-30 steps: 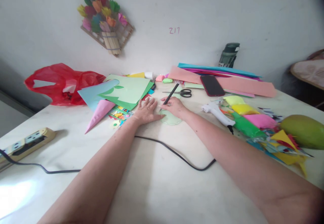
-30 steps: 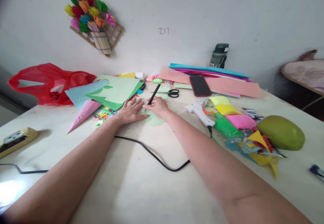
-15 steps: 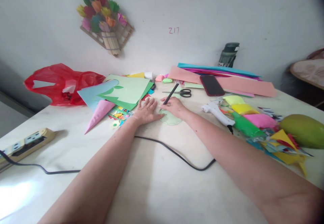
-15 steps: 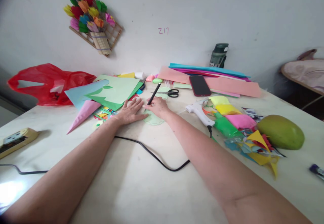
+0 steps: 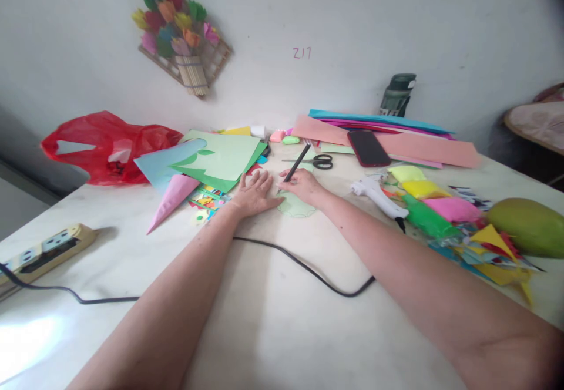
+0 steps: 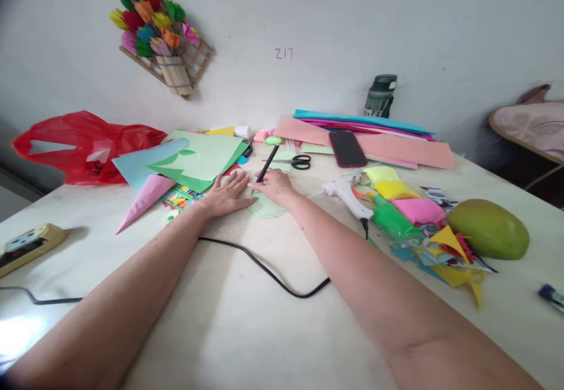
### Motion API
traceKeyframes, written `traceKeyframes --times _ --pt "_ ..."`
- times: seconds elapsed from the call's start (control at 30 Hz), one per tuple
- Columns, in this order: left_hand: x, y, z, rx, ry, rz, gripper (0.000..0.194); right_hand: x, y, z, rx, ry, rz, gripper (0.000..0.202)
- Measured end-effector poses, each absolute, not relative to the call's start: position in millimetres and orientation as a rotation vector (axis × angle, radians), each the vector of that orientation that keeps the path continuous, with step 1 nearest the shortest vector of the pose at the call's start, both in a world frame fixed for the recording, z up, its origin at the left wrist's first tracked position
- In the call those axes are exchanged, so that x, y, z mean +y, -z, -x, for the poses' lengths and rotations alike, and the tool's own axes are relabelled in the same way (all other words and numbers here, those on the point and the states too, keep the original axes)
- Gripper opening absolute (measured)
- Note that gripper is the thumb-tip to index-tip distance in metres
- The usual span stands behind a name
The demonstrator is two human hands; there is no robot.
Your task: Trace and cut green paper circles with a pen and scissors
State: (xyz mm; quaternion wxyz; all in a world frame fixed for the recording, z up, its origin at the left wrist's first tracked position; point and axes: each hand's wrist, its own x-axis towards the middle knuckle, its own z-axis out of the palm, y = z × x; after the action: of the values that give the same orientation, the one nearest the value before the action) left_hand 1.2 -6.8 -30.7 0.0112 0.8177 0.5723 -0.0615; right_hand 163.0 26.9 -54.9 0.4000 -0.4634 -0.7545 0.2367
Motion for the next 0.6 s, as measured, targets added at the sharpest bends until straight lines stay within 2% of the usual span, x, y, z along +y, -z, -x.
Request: traceKeyframes --times 0.6 --pt "-4.6 32.2 -0.5 1.779 0.184 -2.534 0.085 25.1 51.7 -164.3 -1.898 -0.652 1.227 0.014"
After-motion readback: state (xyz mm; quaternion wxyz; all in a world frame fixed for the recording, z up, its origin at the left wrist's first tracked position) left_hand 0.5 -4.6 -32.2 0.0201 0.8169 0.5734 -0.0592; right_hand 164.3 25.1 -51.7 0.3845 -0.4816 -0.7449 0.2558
